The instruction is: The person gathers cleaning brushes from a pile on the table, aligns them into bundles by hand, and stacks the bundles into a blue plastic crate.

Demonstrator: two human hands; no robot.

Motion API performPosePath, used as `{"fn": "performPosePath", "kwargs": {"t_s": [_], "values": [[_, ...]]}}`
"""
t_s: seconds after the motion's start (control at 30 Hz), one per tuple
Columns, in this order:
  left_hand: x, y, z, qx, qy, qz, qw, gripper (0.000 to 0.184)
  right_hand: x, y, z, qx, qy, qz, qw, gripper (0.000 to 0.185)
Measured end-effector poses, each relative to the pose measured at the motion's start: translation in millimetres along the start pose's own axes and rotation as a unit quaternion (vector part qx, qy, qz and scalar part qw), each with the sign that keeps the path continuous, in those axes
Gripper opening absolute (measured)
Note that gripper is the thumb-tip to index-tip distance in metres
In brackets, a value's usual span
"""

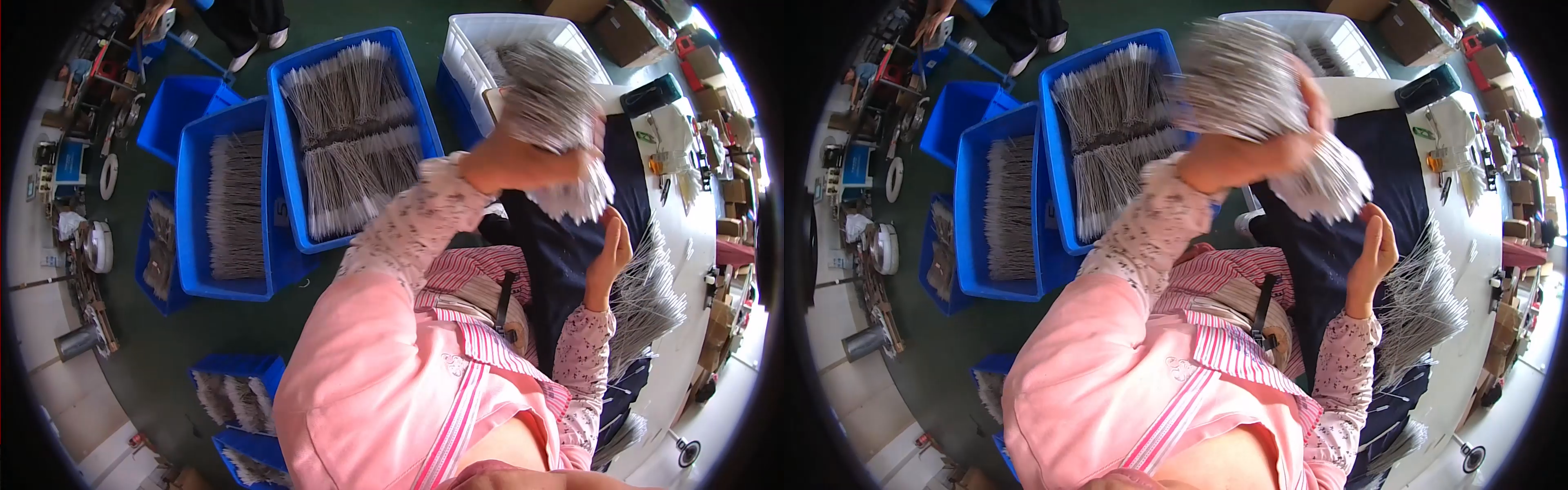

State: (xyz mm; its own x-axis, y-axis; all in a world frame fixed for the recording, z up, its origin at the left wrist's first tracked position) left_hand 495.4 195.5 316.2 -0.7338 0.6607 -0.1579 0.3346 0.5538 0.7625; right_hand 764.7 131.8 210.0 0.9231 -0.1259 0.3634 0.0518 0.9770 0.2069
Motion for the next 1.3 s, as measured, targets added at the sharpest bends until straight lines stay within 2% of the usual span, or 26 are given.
{"fn": "performPosePath", "kwargs": {"t_s": [0.07,0.13,0.17,0.23,0.27,0.33,0.37,0.43,0.47,0.5,0.53,0.57,0.67,0.8,0.97,1.07,1.1,1.2,1.23,1.3], "values": [[36.8,-15.7,-32.8,-0.006,0.093,-0.085,0.992,0.029,-21.3,6.8,8.9,0.008,-0.011,0.048,0.999,0.021],[70.9,-24.2,-57.7,-0.047,0.1,-0.07,0.991,0.031,-42.4,20.2,12.3,0.017,-0.063,0.098,0.993,0.018],[85.4,-27.0,-67.3,-0.067,0.103,-0.063,0.99,0.033,-57.0,29.2,24.6,0.061,-0.108,0.121,0.985,0.018],[101.1,-29.0,-65.1,0.065,0.261,-0.055,0.962,0.022,-93.7,49.7,48.7,0.17,-0.2,0.172,0.949,0.021],[112.6,-29.8,-58.9,0.087,0.395,0.015,0.914,0.03,-113.9,58.8,56.8,0.234,-0.248,0.2,0.918,0.023],[131.9,-41.8,-29.3,0.094,0.556,0.128,0.816,0.021,-154.0,77.1,55.0,0.315,-0.301,0.252,0.864,0.027],[137.4,-49.4,-11.3,0.082,0.615,0.194,0.76,0.02,-171.8,88.9,44.7,0.323,-0.306,0.282,0.85,0.028],[142.2,-73.5,30.5,0.052,0.681,0.367,0.632,0.016,-207.2,103.5,20.5,0.343,-0.315,0.344,0.815,0.03],[150.9,-95.3,54.7,0.057,0.685,0.438,0.579,0.006,-215.1,107.0,8.5,0.337,-0.317,0.357,0.811,0.031],[158.9,-121.6,74.5,0.034,0.659,0.503,0.558,0.008,-221.6,110.2,-4.5,0.332,-0.319,0.37,0.807,0.032],[172.3,-150.5,95.3,0.055,0.627,0.568,0.53,0.011,-227.2,114.2,-13.3,0.326,-0.319,0.383,0.803,0.033],[181.0,-169.9,110.0,0.05,0.604,0.593,0.531,0.011,-228.7,115.4,-14.7,0.293,-0.328,0.406,0.801,0.035],[198.6,-210.4,146.6,0.046,0.564,0.635,0.526,0.01,-226.9,114.0,-18.8,0.274,-0.32,0.404,0.812,0.034],[221.8,-220.4,188.3,0.027,0.56,0.656,0.505,0.01,-222.8,116.4,-20.3,0.24,-0.322,0.42,0.814,0.032],[267.1,-221.4,227.5,0.062,0.608,0.611,0.502,0.008,-221.6,119.2,-15.7,0.217,-0.315,0.424,0.821,0.028],[275.5,-228.0,241.8,0.028,0.648,0.583,0.489,0.012,-219.6,120.3,-16.6,0.201,-0.311,0.424,0.826,0.027],[283.4,-237.8,249.9,0.06,0.647,0.595,0.473,0.006,-219.7,120.9,-16.7,0.198,-0.311,0.423,0.827,0.027],[290.7,-248.3,254.3,0.105,0.661,0.54,0.51,0.009,-220.3,122.0,-15.8,0.184,-0.314,0.432,0.826,0.026],[296.0,-262.5,263.3,0.162,0.663,0.572,0.454,0.017,-220.1,121.6,-17.0,0.181,-0.314,0.433,0.826,0.026],[304.2,-279.8,265.8,0.143,0.643,0.599,0.455,0.017,-220.6,123.1,-18.5,0.179,-0.317,0.432,0.825,0.026]]}}
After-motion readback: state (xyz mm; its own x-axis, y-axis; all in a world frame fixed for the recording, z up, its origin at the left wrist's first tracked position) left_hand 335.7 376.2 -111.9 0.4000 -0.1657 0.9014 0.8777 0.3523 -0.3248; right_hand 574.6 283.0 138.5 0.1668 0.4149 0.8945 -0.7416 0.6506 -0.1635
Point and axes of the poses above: each hand's wrist, its own y-axis towards the middle knuckle, its own x-axis out of the back of the hand, z = x × y, the point moved 8 cm from there along y, towards the middle knuckle, and after that the axes turned 15 degrees about z, right-handed, at the moved point
